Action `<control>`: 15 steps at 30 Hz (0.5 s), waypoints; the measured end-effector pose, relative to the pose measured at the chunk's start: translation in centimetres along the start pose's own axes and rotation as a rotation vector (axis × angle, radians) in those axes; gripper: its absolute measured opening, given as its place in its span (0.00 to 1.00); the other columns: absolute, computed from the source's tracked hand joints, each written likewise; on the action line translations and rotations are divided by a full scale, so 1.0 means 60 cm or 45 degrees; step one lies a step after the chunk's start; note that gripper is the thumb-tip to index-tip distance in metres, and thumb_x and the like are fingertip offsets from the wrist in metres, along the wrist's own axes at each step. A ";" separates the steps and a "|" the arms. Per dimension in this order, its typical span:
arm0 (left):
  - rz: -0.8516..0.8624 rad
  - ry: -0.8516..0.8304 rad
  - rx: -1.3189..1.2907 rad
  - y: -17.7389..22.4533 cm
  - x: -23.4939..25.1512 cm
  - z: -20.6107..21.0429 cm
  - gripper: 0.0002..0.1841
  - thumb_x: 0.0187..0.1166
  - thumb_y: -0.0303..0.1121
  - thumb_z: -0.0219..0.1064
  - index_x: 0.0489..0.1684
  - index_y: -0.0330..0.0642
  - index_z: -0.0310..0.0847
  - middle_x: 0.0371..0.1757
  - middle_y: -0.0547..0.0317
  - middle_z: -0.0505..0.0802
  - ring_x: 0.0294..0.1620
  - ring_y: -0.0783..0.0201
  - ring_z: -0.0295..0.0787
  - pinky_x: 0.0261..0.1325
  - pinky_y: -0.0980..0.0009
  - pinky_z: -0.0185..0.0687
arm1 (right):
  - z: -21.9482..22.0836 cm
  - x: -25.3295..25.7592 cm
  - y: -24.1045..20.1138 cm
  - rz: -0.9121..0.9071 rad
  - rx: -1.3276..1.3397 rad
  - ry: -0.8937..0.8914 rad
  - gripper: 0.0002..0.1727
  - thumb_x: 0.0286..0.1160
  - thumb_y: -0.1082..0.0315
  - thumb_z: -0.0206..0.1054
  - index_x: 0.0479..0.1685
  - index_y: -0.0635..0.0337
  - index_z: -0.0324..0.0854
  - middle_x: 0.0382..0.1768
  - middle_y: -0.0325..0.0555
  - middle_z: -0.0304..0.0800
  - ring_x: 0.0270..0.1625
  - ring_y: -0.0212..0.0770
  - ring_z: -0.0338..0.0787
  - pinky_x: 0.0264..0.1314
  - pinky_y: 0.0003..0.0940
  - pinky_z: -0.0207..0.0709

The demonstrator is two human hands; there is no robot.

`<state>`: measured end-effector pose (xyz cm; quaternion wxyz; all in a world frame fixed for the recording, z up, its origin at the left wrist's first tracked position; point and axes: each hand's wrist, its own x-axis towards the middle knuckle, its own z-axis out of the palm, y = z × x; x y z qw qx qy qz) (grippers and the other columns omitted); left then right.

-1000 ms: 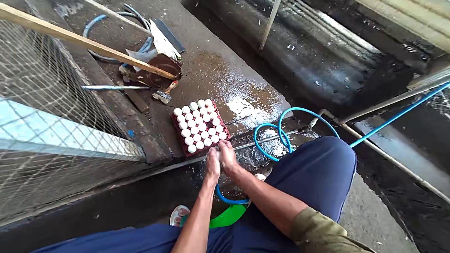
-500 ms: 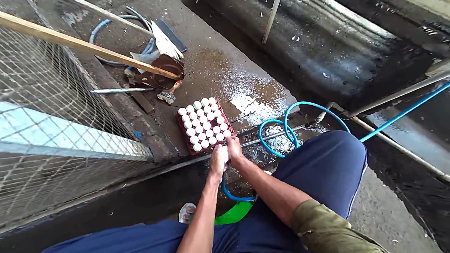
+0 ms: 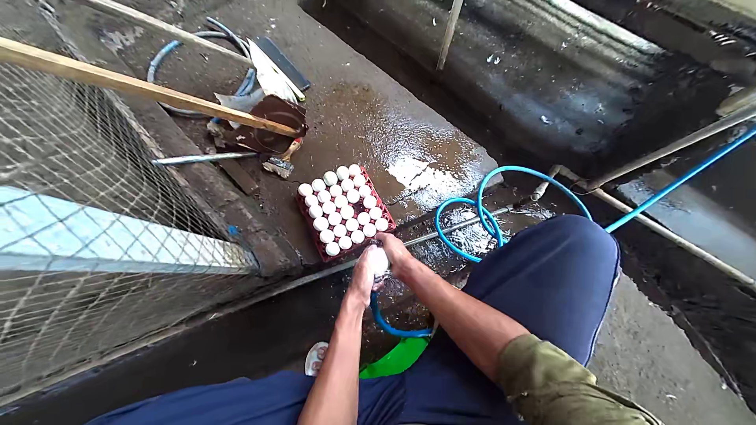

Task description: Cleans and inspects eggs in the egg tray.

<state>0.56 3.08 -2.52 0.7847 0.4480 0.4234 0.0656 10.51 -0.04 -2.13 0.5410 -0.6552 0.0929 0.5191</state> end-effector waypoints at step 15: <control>0.334 0.272 0.228 -0.021 0.006 0.006 0.26 0.95 0.38 0.34 0.74 0.27 0.71 0.66 0.40 0.84 0.64 0.59 0.81 0.69 0.61 0.76 | 0.015 -0.007 0.044 -0.466 -0.259 0.084 0.25 0.88 0.61 0.52 0.79 0.64 0.71 0.67 0.62 0.84 0.70 0.52 0.84 0.73 0.54 0.75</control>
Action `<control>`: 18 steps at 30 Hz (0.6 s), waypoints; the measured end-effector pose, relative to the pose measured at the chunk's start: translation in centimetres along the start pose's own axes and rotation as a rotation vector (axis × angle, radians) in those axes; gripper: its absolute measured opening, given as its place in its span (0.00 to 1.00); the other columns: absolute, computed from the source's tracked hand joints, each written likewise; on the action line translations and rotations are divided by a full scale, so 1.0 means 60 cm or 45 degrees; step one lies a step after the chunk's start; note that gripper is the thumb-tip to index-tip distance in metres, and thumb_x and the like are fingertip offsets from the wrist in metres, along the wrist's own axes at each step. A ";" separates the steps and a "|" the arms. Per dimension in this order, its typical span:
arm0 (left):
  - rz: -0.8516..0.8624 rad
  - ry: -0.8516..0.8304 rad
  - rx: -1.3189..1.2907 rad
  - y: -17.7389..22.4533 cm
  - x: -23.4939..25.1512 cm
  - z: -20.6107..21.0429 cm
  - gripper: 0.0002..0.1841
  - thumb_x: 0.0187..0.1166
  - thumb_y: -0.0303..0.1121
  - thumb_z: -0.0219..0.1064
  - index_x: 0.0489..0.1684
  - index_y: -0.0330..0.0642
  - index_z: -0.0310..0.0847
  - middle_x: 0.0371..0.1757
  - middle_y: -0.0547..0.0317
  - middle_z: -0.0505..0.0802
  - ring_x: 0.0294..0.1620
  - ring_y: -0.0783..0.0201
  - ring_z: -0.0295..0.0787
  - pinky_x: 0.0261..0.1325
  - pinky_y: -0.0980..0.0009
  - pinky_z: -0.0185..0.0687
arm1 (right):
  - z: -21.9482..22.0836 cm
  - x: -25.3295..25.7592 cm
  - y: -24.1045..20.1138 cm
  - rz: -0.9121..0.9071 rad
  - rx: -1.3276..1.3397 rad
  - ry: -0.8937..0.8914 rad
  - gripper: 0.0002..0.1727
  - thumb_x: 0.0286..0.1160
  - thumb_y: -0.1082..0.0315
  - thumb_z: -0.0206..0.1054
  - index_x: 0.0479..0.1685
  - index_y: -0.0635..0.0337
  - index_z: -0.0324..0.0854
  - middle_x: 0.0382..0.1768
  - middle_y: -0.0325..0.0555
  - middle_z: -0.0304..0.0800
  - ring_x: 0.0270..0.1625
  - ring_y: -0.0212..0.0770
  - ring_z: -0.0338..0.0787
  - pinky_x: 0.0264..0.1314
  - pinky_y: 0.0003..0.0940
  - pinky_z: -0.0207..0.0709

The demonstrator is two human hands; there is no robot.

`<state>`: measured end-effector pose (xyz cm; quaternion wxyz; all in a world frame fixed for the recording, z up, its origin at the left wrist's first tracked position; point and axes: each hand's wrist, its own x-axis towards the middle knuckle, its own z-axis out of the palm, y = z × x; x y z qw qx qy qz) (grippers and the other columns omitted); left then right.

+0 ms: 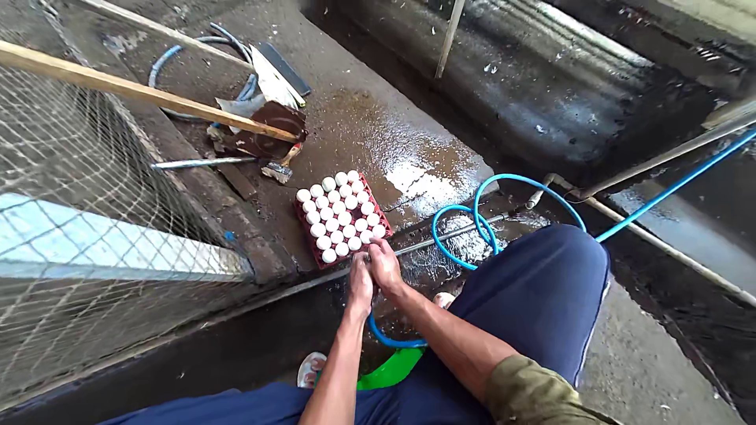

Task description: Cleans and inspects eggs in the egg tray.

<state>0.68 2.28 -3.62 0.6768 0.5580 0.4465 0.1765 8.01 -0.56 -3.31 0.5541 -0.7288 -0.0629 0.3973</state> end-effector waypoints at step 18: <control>-0.150 -0.036 0.020 0.013 0.005 -0.006 0.31 0.96 0.48 0.32 0.78 0.32 0.69 0.64 0.40 0.85 0.60 0.55 0.82 0.59 0.56 0.79 | 0.013 0.002 -0.002 -0.030 -0.009 0.038 0.24 0.91 0.63 0.50 0.80 0.64 0.70 0.71 0.64 0.81 0.72 0.56 0.82 0.73 0.57 0.74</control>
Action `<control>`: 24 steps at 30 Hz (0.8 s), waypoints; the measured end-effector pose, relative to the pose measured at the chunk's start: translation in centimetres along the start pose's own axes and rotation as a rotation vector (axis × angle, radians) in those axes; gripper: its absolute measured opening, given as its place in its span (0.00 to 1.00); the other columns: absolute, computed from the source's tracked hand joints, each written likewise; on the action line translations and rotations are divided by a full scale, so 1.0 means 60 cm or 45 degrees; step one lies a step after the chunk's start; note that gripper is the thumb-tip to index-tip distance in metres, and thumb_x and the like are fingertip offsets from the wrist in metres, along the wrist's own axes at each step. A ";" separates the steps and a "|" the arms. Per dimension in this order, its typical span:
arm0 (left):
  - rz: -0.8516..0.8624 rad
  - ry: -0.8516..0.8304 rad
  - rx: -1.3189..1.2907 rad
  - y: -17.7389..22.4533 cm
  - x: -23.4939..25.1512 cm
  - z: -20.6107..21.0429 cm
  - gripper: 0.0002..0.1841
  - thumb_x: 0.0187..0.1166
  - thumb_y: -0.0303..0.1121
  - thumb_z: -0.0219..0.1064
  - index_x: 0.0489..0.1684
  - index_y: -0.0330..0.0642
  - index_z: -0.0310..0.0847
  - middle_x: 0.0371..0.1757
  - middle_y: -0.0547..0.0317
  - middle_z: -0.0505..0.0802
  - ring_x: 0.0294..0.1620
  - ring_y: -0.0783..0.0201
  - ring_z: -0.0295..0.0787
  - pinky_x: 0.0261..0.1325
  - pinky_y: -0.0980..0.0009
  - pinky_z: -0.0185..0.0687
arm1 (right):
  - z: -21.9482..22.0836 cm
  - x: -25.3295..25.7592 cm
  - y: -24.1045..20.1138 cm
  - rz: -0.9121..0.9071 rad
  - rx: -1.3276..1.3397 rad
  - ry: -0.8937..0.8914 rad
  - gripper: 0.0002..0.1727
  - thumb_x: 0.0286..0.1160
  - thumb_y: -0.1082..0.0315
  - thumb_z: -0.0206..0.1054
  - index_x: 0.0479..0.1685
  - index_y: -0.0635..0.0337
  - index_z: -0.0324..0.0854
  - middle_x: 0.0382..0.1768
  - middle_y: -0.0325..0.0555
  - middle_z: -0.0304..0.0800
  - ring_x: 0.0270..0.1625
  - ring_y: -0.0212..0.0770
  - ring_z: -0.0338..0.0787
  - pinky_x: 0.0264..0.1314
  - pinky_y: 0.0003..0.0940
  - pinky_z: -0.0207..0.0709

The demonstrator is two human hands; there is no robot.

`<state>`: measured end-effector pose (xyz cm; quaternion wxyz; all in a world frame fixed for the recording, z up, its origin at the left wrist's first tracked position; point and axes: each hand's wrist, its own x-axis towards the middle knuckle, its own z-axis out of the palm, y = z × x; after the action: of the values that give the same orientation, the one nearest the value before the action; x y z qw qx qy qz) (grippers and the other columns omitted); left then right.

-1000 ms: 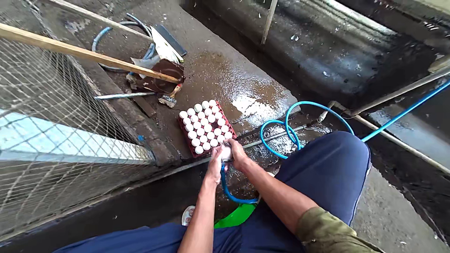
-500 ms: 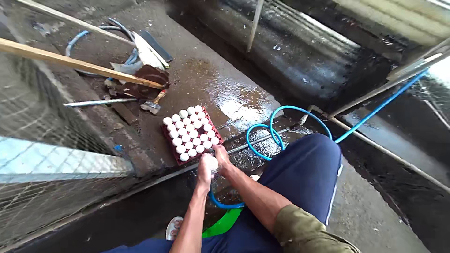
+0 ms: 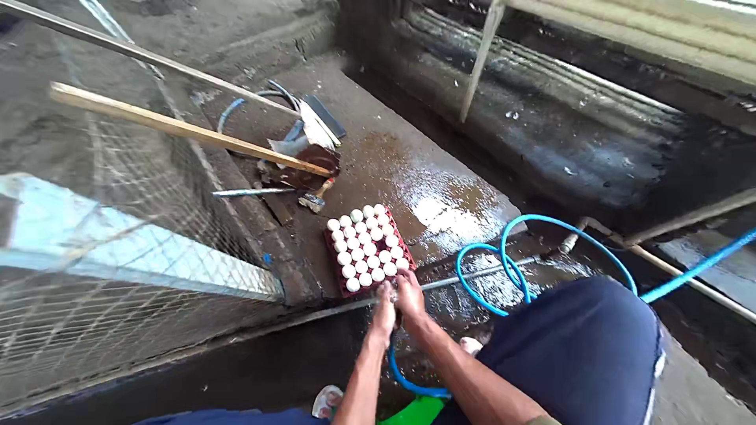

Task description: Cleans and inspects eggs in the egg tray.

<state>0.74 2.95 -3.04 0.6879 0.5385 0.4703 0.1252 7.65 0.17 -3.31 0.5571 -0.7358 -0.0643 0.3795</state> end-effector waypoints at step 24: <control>0.144 -0.060 0.045 0.012 -0.007 0.000 0.24 0.94 0.35 0.40 0.66 0.21 0.75 0.62 0.30 0.84 0.64 0.47 0.80 0.69 0.51 0.74 | -0.007 0.039 0.052 0.033 0.047 -0.025 0.27 0.90 0.55 0.48 0.72 0.69 0.73 0.60 0.63 0.85 0.61 0.52 0.85 0.66 0.54 0.78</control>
<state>0.75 2.95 -2.21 0.6811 0.5789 0.4250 0.1428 8.56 -0.12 -7.12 0.5650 -0.7225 -0.0533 0.3949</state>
